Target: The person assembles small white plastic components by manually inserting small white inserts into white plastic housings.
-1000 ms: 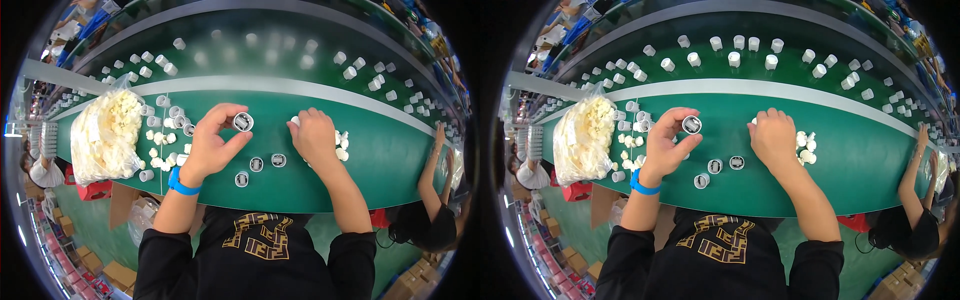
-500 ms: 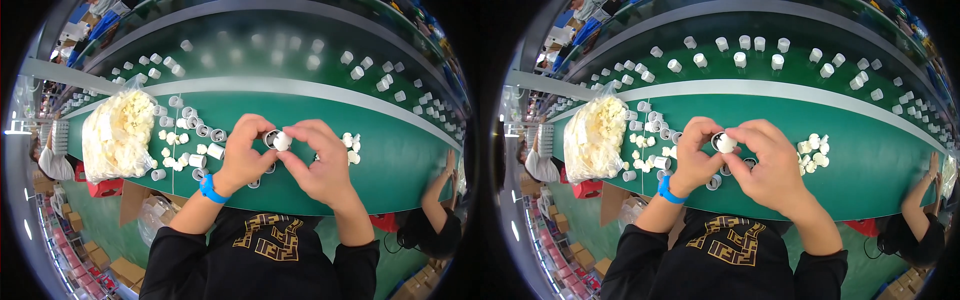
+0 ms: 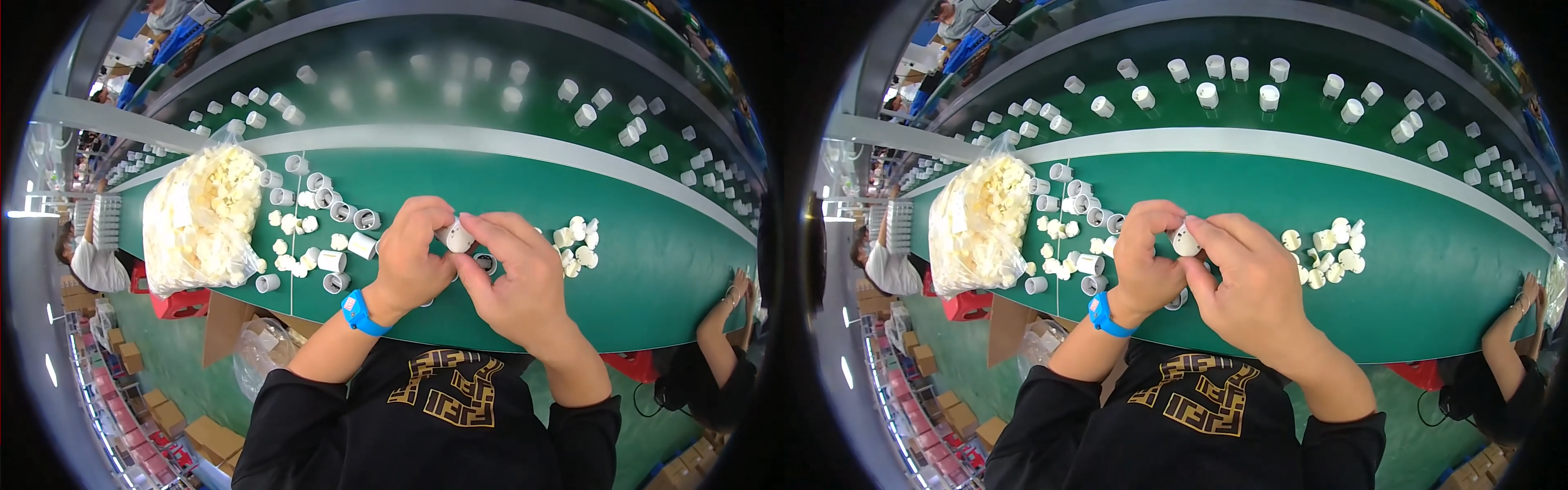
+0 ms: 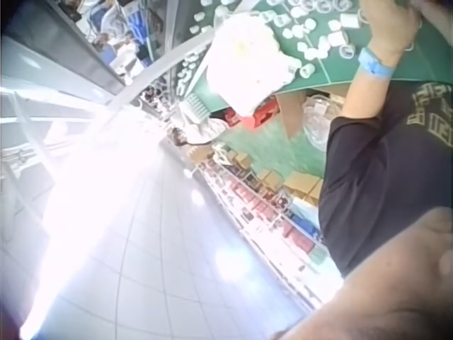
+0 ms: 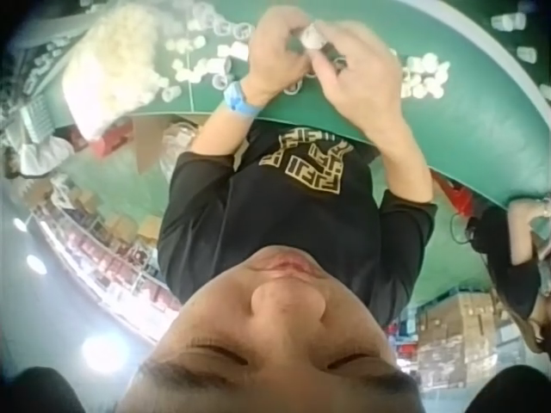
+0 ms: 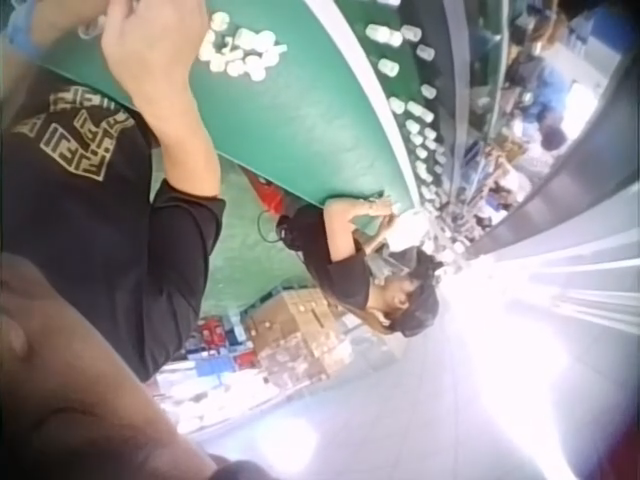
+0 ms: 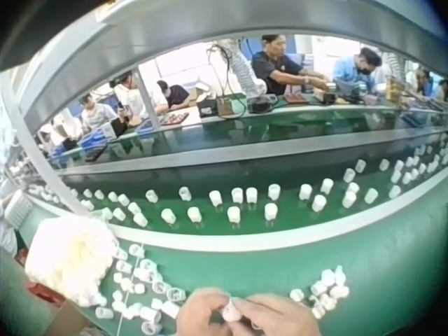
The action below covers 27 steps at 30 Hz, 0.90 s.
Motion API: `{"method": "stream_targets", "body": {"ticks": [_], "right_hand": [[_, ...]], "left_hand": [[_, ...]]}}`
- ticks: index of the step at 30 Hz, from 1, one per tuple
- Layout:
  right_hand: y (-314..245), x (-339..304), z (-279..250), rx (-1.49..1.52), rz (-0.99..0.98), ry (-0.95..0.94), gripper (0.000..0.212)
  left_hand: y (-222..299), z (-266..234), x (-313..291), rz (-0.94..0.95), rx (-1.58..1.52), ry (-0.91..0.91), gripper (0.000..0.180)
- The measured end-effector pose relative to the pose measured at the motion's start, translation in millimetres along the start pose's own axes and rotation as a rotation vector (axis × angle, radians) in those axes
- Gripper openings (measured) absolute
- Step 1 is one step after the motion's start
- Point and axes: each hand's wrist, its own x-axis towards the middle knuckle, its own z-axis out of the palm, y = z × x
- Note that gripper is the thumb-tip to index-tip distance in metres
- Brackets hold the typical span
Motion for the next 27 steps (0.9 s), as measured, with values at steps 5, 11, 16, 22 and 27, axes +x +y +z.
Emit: {"method": "stream_targets", "body": {"ticks": [5, 11, 16, 22, 27], "right_hand": [[15, -1, 0, 0.210, 0.034, 0.104, 0.023], [19, 6, -7, 0.312, 0.306, -0.004, 0.015], [29, 8, -8, 0.261, 0.402, -0.097, 0.010], [48, 40, -24, 0.249, 0.338, -0.165, 0.009], [133, 135, -49, -0.553, 0.316, 0.069, 0.017]], "left_hand": [[6, 4, 5, 0.025, 0.016, -0.026, 0.045], [6, 12, 5, 0.097, 0.067, -0.045, 0.044], [5, 15, 4, 0.030, 0.043, -0.102, 0.043], [-5, 26, 31, 0.029, 0.048, -0.124, 0.053], [-7, 2, 49, -0.155, 0.045, -0.238, 0.068]]}}
